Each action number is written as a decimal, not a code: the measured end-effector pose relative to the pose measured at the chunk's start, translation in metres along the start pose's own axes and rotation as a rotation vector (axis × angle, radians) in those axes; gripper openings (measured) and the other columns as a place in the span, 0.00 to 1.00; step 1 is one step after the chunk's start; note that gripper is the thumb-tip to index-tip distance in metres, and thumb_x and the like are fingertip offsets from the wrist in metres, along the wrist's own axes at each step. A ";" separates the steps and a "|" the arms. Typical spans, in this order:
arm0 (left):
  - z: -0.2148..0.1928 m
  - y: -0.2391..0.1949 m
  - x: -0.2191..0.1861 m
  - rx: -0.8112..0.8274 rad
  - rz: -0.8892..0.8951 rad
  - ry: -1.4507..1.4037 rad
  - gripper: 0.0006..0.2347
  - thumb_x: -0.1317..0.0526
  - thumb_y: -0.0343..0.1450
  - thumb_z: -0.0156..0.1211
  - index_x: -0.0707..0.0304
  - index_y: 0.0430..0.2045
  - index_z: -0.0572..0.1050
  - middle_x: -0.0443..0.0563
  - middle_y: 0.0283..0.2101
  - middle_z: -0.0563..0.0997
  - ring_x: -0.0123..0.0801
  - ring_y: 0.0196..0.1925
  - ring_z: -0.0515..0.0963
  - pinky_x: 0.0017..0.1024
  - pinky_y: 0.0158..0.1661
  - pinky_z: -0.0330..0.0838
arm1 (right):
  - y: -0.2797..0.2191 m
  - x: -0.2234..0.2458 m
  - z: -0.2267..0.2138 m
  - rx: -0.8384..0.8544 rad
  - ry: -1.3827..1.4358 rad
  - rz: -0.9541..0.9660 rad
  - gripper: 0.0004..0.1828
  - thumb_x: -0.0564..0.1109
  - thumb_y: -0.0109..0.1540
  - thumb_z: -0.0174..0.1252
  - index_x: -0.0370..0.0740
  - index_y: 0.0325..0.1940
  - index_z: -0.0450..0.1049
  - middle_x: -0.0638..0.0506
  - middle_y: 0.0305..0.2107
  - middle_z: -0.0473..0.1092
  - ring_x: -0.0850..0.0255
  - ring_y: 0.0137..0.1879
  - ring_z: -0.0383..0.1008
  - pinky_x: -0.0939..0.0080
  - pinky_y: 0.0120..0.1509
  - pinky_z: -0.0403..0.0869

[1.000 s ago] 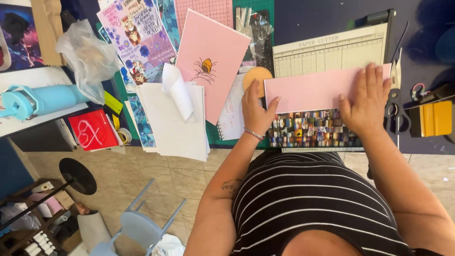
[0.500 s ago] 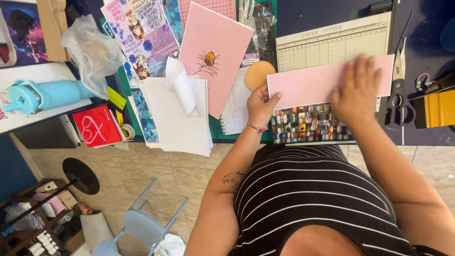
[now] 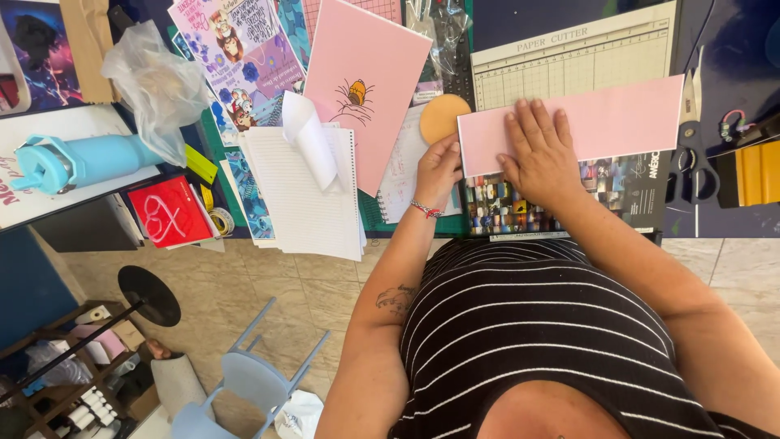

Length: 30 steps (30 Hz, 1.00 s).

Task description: The person uses a paper cutter to trim a sheet of printed paper on a cluttered table. They then use scissors to cut a small piece of white paper and later handle a pink sheet of paper, placing it on the cutter.

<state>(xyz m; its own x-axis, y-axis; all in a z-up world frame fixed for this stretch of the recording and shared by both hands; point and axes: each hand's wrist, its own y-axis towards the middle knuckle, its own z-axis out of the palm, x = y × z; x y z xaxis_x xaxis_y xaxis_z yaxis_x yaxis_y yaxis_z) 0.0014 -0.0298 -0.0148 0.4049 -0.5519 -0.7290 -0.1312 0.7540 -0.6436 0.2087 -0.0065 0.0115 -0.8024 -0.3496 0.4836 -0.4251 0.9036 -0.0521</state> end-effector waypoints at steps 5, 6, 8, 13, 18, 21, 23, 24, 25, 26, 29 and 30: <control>-0.001 -0.029 -0.016 0.070 -0.049 0.245 0.24 0.72 0.71 0.59 0.75 0.65 0.65 0.67 0.52 0.80 0.41 0.49 0.83 0.36 0.48 0.83 | 0.001 -0.003 0.007 -0.136 -0.047 -0.058 0.38 0.59 0.68 0.56 0.36 0.77 0.63 0.38 0.75 0.56 0.42 0.80 0.49 0.34 0.80 0.44; 0.002 -0.036 -0.017 0.102 -0.031 0.299 0.29 0.75 0.67 0.63 0.76 0.66 0.63 0.66 0.51 0.80 0.38 0.49 0.83 0.33 0.50 0.82 | 0.001 -0.007 0.010 -0.251 -0.099 -0.125 0.38 0.59 0.66 0.62 0.36 0.74 0.68 0.37 0.71 0.63 0.40 0.77 0.57 0.34 0.78 0.51; -0.012 -0.037 0.006 0.111 -0.047 0.305 0.30 0.76 0.66 0.63 0.74 0.66 0.63 0.63 0.50 0.81 0.34 0.47 0.83 0.30 0.50 0.81 | -0.005 -0.004 0.006 -0.351 -0.172 -0.152 0.33 0.61 0.65 0.62 0.43 0.69 0.72 0.43 0.67 0.67 0.44 0.74 0.63 0.39 0.76 0.57; -0.028 -0.040 0.037 0.082 0.002 0.156 0.28 0.79 0.65 0.64 0.71 0.62 0.68 0.61 0.47 0.82 0.31 0.45 0.84 0.24 0.47 0.81 | -0.016 0.022 -0.006 -0.487 -0.128 -0.214 0.23 0.63 0.63 0.65 0.53 0.58 0.80 0.55 0.62 0.73 0.51 0.69 0.71 0.48 0.70 0.65; -0.019 -0.047 0.039 0.104 0.037 -0.064 0.22 0.78 0.66 0.67 0.65 0.55 0.75 0.57 0.44 0.84 0.30 0.43 0.86 0.17 0.37 0.83 | -0.016 0.058 -0.033 -0.529 -0.003 -0.289 0.15 0.54 0.62 0.70 0.51 0.51 0.83 0.55 0.55 0.78 0.49 0.66 0.74 0.46 0.69 0.64; -0.006 -0.060 0.025 0.119 0.053 -0.105 0.20 0.79 0.67 0.65 0.64 0.53 0.77 0.56 0.44 0.85 0.29 0.43 0.86 0.14 0.33 0.81 | -0.015 0.068 -0.040 -0.542 -0.010 -0.285 0.12 0.52 0.63 0.70 0.52 0.49 0.84 0.57 0.53 0.79 0.50 0.65 0.75 0.46 0.70 0.64; 0.002 -0.071 0.009 0.143 0.074 -0.093 0.21 0.79 0.66 0.66 0.64 0.54 0.77 0.56 0.45 0.85 0.28 0.43 0.86 0.16 0.38 0.82 | -0.017 0.077 -0.053 -0.548 -0.037 -0.282 0.11 0.52 0.63 0.70 0.51 0.48 0.85 0.57 0.52 0.80 0.50 0.65 0.74 0.46 0.71 0.64; 0.006 -0.077 0.000 0.162 0.087 -0.079 0.22 0.78 0.65 0.66 0.64 0.55 0.77 0.56 0.45 0.85 0.28 0.44 0.86 0.19 0.42 0.83 | -0.018 0.081 -0.059 -0.549 -0.058 -0.274 0.10 0.52 0.63 0.71 0.50 0.46 0.85 0.57 0.51 0.80 0.51 0.66 0.74 0.45 0.71 0.63; 0.009 -0.082 -0.005 0.166 0.095 -0.083 0.22 0.78 0.65 0.66 0.64 0.55 0.77 0.56 0.45 0.85 0.28 0.44 0.86 0.19 0.42 0.83 | -0.020 0.084 -0.065 -0.554 -0.064 -0.280 0.10 0.52 0.63 0.71 0.50 0.46 0.85 0.57 0.51 0.80 0.51 0.66 0.74 0.45 0.71 0.63; 0.012 -0.088 -0.011 0.178 0.110 -0.075 0.22 0.79 0.65 0.66 0.64 0.54 0.77 0.56 0.45 0.85 0.29 0.44 0.86 0.21 0.44 0.83 | -0.023 0.086 -0.071 -0.552 -0.075 -0.289 0.10 0.52 0.63 0.71 0.50 0.47 0.85 0.56 0.51 0.81 0.50 0.66 0.74 0.44 0.72 0.63; 0.017 -0.095 -0.019 0.214 0.155 -0.054 0.23 0.79 0.64 0.67 0.63 0.55 0.78 0.56 0.44 0.84 0.30 0.44 0.86 0.23 0.45 0.84 | -0.027 0.096 -0.099 -0.552 -0.095 -0.308 0.10 0.51 0.64 0.70 0.49 0.48 0.85 0.55 0.51 0.81 0.50 0.65 0.74 0.44 0.71 0.62; 0.018 -0.097 -0.020 0.228 0.170 -0.034 0.24 0.80 0.64 0.67 0.62 0.55 0.78 0.56 0.44 0.84 0.31 0.44 0.86 0.23 0.45 0.84 | -0.029 0.100 -0.110 -0.541 -0.092 -0.306 0.10 0.49 0.65 0.70 0.48 0.49 0.85 0.54 0.51 0.81 0.50 0.65 0.74 0.45 0.71 0.62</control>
<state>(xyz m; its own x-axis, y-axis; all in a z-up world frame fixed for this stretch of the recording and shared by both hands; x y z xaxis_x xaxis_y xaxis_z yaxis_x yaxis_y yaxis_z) 0.0219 -0.0854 0.0662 0.4255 -0.4014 -0.8111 0.0055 0.8974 -0.4412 0.1867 -0.0403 0.1574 -0.7206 -0.6107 0.3283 -0.3885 0.7478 0.5384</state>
